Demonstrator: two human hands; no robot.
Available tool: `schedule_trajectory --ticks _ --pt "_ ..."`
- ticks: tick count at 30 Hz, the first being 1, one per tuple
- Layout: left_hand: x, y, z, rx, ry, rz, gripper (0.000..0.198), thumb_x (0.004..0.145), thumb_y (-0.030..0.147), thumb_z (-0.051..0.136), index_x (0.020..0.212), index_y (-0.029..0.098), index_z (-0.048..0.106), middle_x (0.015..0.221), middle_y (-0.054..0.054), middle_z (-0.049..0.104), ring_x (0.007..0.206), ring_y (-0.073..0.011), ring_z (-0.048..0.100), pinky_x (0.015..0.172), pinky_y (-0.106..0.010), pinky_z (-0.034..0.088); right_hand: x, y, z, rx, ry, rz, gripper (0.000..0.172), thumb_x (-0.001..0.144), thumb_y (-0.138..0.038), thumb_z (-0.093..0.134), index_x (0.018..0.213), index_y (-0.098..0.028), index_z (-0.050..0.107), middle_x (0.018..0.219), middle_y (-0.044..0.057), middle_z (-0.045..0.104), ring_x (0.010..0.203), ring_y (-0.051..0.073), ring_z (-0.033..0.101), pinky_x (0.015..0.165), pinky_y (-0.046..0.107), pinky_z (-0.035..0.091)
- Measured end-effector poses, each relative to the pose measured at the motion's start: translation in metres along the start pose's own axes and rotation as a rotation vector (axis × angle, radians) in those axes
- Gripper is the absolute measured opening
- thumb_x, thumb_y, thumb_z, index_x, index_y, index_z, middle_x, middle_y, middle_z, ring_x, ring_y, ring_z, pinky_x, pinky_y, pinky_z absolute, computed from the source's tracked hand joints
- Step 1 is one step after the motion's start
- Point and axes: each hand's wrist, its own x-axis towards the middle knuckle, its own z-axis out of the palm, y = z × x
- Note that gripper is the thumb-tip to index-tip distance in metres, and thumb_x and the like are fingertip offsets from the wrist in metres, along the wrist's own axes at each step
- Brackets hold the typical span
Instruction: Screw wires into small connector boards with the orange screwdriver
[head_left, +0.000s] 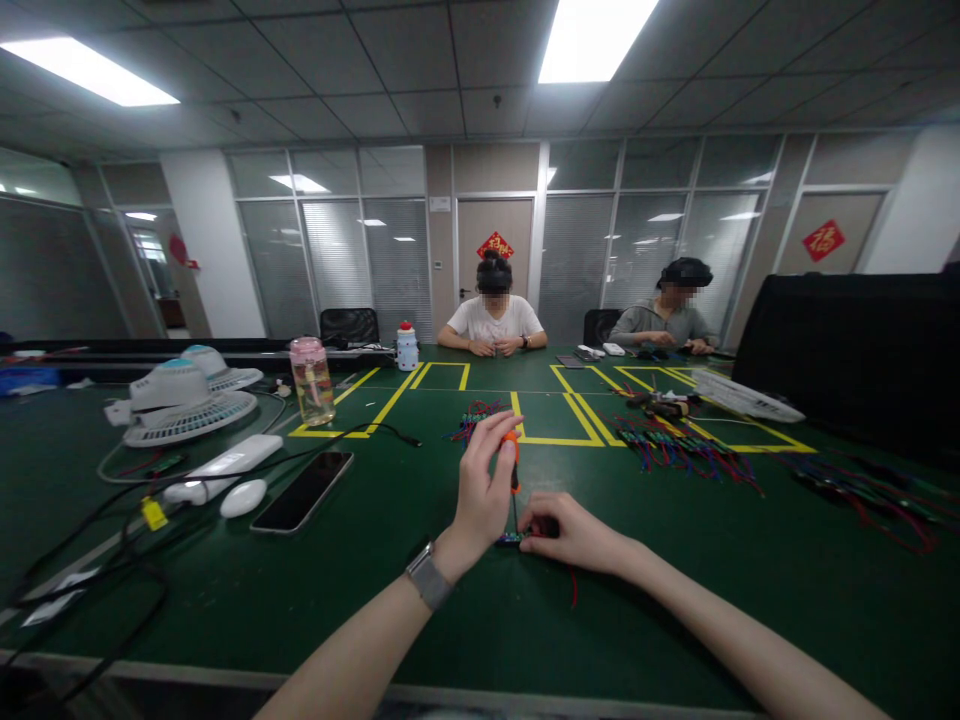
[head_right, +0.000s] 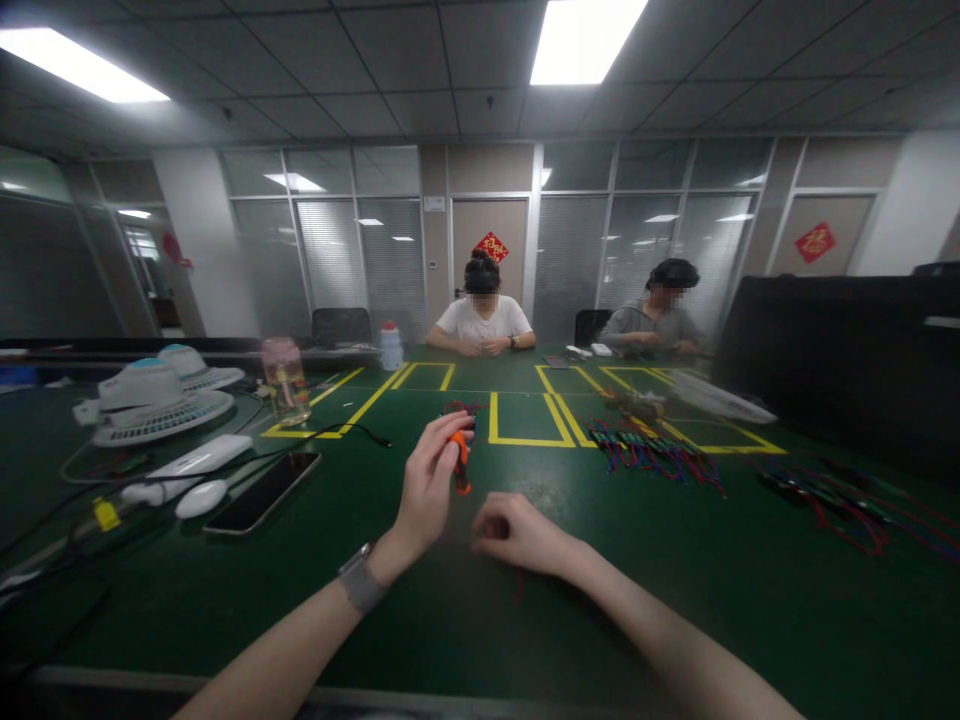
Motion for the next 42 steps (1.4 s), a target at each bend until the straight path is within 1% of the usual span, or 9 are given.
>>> schedule_trajectory --ticks 3,6,13,18,22,30,36,39,42 --pt "0.0005 -0.0032 0.0004 -0.111 -0.003 -0.063 0.032 0.097 0.026 0.038 0.114 0.020 0.065 0.128 -0.009 0.059 0.118 -0.0218 0.057 0.096 -0.036 0.049 0.0000 0.0000 0.0000 -0.002 0.000 -0.003 0.016 0.078 -0.030 0.069 0.084 -0.016 0.069 0.076 0.001 0.058 0.064 0.012 0.053 0.059 0.023 0.043" --pt "0.0016 -0.0034 0.0007 -0.153 -0.016 -0.106 0.029 0.095 0.027 0.045 0.115 0.019 0.064 0.115 -0.009 0.066 0.099 -0.0194 0.066 0.086 -0.033 0.054 -0.0002 0.0006 0.0000 -0.006 0.001 0.001 0.016 0.078 -0.030 0.068 0.084 -0.016 0.068 0.075 0.001 0.058 0.063 0.012 0.052 0.059 0.022 0.042" --pt "0.0042 0.0049 -0.0025 0.043 0.047 0.017 0.012 0.085 0.028 0.061 0.083 0.019 0.070 0.084 -0.003 0.059 0.079 -0.0146 0.059 0.075 -0.027 0.049 0.0006 0.0001 -0.0002 -0.013 -0.002 -0.004 0.015 0.078 -0.030 0.068 0.084 -0.016 0.068 0.073 0.000 0.057 0.063 0.012 0.052 0.059 0.022 0.041" --pt "0.0026 0.0006 -0.0022 -0.042 -0.036 -0.037 0.030 0.096 0.024 0.038 0.107 0.021 0.066 0.106 -0.007 0.060 0.097 -0.0166 0.059 0.083 -0.030 0.049 0.0007 0.0018 0.0008 -0.016 0.000 -0.002 0.017 0.078 -0.031 0.068 0.084 -0.016 0.068 0.073 0.001 0.058 0.063 0.012 0.052 0.059 0.022 0.042" --pt "0.0022 -0.0033 0.0006 -0.098 -0.058 -0.071 0.032 0.097 0.025 0.037 0.120 0.021 0.060 0.117 -0.008 0.061 0.103 -0.0178 0.060 0.085 -0.030 0.051 -0.0001 0.0026 0.0004 -0.017 -0.004 -0.010 0.017 0.079 -0.032 0.068 0.085 -0.016 0.068 0.076 0.001 0.059 0.063 0.012 0.052 0.059 0.022 0.042" --pt "0.0026 0.0037 -0.0009 0.069 0.053 0.023 0.013 0.084 0.027 0.064 0.093 0.020 0.069 0.086 -0.002 0.058 0.082 -0.0143 0.058 0.077 -0.026 0.047 -0.0003 0.0006 -0.0010 -0.015 -0.003 -0.007 0.017 0.079 -0.032 0.068 0.084 -0.016 0.067 0.073 0.000 0.057 0.062 0.012 0.052 0.058 0.022 0.041" --pt "-0.0011 -0.0004 0.0014 -0.024 -0.049 -0.034 0.033 0.097 0.026 0.037 0.120 0.023 0.061 0.113 -0.007 0.061 0.100 -0.0167 0.060 0.086 -0.030 0.048 0.0001 -0.0004 -0.0004 -0.020 -0.002 -0.010 0.016 0.079 -0.031 0.068 0.084 -0.016 0.068 0.073 0.000 0.057 0.062 0.012 0.051 0.058 0.022 0.041" --pt "-0.0014 -0.0044 0.0040 -0.074 -0.063 -0.087 0.035 0.097 0.027 0.038 0.127 0.023 0.055 0.123 -0.008 0.061 0.104 -0.0181 0.061 0.086 -0.031 0.049 0.0003 -0.0008 -0.0006 -0.013 -0.004 0.005 0.016 0.078 -0.030 0.068 0.084 -0.015 0.068 0.073 0.000 0.057 0.062 0.012 0.051 0.058 0.022 0.040" --pt "-0.0005 -0.0044 0.0047 -0.057 -0.030 -0.077 0.030 0.094 0.026 0.048 0.120 0.022 0.060 0.117 -0.008 0.064 0.100 -0.0181 0.062 0.084 -0.030 0.049 0.0005 0.0003 -0.0006 -0.017 -0.005 0.003 0.015 0.078 -0.029 0.068 0.084 -0.015 0.068 0.074 0.000 0.057 0.063 0.012 0.052 0.058 0.022 0.040"
